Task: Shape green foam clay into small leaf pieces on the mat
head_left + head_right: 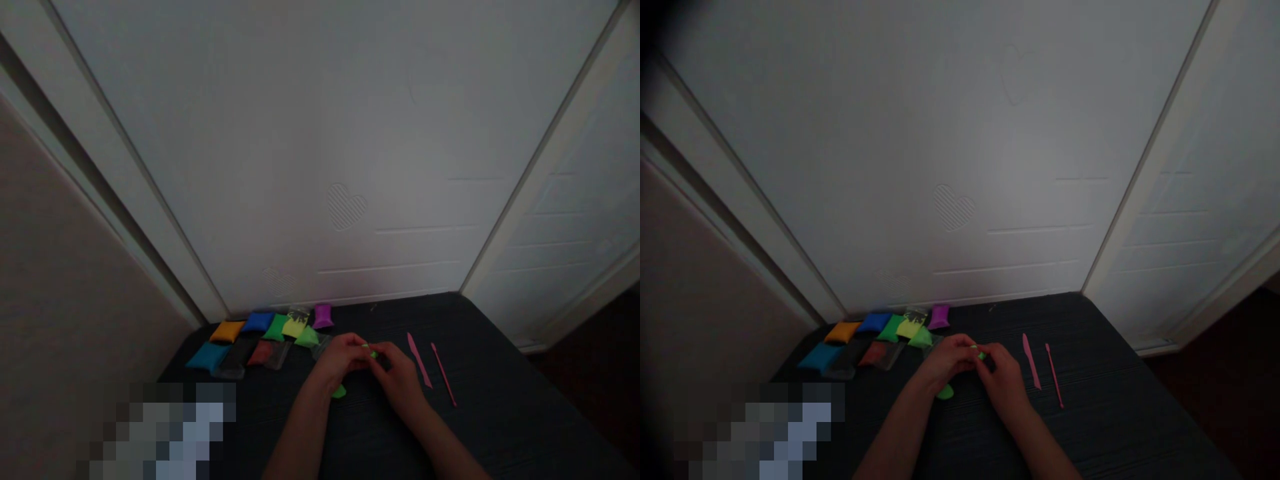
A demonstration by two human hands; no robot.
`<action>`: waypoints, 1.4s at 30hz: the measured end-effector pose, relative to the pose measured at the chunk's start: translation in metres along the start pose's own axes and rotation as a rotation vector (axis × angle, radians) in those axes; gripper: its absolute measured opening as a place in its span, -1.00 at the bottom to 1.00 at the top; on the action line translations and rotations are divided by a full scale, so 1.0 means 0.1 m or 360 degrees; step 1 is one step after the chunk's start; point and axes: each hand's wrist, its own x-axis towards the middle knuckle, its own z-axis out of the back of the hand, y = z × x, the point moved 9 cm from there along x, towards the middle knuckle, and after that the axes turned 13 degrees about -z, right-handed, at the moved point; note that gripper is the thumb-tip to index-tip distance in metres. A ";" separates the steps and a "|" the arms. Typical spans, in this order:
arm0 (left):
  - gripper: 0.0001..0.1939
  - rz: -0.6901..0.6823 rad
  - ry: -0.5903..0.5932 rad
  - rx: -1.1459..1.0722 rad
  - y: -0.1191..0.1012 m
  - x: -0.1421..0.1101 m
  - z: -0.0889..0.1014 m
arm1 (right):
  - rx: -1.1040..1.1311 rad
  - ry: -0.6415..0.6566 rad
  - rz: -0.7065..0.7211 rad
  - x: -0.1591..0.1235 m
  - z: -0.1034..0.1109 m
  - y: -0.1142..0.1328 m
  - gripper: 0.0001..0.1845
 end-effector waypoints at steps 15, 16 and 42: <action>-0.76 -0.0118 -0.0017 0.0218 -0.14 0.00 0.02 | 0.0618 0.0184 -0.0315 0.03 -0.08 -0.22 -0.76; -0.76 -0.0119 0.0009 0.0225 -0.15 -0.01 0.00 | 0.0629 0.0197 -0.0308 0.03 -0.09 -0.21 -0.73; -0.85 -0.0581 -0.0496 0.0843 -0.69 -0.06 0.45 | 0.0346 0.0646 -0.0217 -0.19 -0.31 0.07 -0.86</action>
